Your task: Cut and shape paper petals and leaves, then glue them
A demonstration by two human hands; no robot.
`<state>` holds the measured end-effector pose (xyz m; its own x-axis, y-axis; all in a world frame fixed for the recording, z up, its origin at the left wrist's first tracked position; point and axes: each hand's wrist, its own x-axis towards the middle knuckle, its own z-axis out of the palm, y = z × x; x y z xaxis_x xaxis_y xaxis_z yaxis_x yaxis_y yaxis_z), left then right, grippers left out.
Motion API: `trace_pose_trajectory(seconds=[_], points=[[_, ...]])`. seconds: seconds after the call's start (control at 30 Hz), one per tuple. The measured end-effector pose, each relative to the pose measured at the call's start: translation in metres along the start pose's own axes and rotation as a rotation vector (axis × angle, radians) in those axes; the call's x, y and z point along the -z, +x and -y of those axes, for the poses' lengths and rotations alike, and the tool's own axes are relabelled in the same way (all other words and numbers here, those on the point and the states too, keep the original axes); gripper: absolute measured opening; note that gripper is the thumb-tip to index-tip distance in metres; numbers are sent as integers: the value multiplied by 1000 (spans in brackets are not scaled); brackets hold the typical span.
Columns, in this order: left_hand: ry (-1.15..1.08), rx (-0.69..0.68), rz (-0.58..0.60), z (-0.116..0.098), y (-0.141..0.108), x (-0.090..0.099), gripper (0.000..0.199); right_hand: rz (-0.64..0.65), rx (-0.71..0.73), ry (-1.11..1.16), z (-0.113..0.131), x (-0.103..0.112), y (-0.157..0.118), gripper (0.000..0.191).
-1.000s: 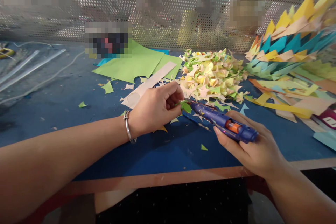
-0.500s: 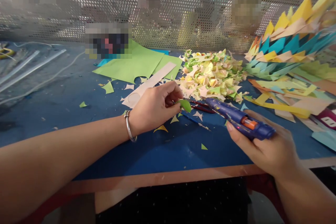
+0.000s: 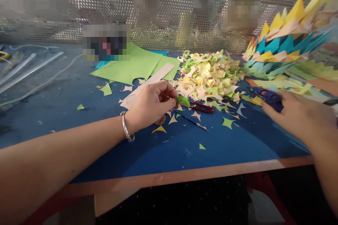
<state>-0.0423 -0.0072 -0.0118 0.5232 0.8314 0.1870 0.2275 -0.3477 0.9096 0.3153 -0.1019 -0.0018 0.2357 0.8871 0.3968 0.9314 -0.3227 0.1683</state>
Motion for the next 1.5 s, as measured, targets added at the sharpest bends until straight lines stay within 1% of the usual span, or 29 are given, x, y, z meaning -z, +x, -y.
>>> trace_pose_trajectory(seconds=[0.07, 0.1, 0.17, 0.23, 0.3, 0.37, 0.43, 0.47, 0.5, 0.53, 0.57, 0.63, 0.7, 0.77, 0.83, 0.9, 1.03, 1.13, 1.3, 1.4, 1.5], points=[[11, -6, -6, -1, 0, 0, 7, 152, 24, -45, 1, 0, 7, 38], [16, -11, -6, -1, 0, 0, 7, 193, 28, -67, 1, -2, 9, 37], [16, -17, -2, 0, 0, 1, 8, 212, 27, -56, -2, -5, 12, 34], [17, -19, -2, 1, 1, 1, 8, 230, 44, 5, -8, -9, 15, 36], [12, -23, -4, 2, 1, 0, 9, 246, 104, 99, -15, -9, 17, 37], [-1, -24, -5, 3, 1, 0, 9, 244, 149, 171, -18, -5, 17, 35], [-10, -23, -9, 3, 1, 0, 9, 244, 140, 190, -12, 5, 15, 32], [-11, -22, -12, 3, 2, -1, 9, 204, 147, 177, -5, 11, 12, 32], [-12, -21, -13, 3, 2, -1, 9, 116, 174, 197, 5, 18, 9, 31], [-14, -19, -13, 2, 2, -1, 9, 62, 227, 251, 17, 24, 6, 28], [-18, -14, -10, 2, 2, -1, 9, 23, 284, 316, 32, 31, 3, 24], [-29, 0, -4, 0, 1, -1, 10, -2, 397, 438, 65, 41, -3, 21], [-41, 14, 0, -1, 1, -2, 10, -1, 511, 570, 97, 48, -4, 24], [-67, 35, 9, -2, 0, -2, 12, 34, 604, 615, 123, 49, -2, 22], [-107, 55, 18, -3, -1, -3, 13, 71, 650, 624, 140, 45, 2, 20], [-144, 66, 16, -4, -2, -3, 14, 70, 673, 652, 150, 40, 6, 21], [-158, 75, 13, -5, -2, -4, 14, 35, 681, 729, 155, 31, 9, 22], [-173, 76, 23, -6, -2, -5, 13, 49, 659, 814, 156, 29, 9, 20], [-180, 103, 74, -9, -2, -5, 9, 82, 646, 934, 154, 26, 9, 18], [-134, 70, 58, -10, -1, -7, 10, 111, 642, 976, 153, 23, 9, 18], [-85, 23, 13, -10, -1, -10, 12, 124, 656, 999, 151, 20, 9, 19]])
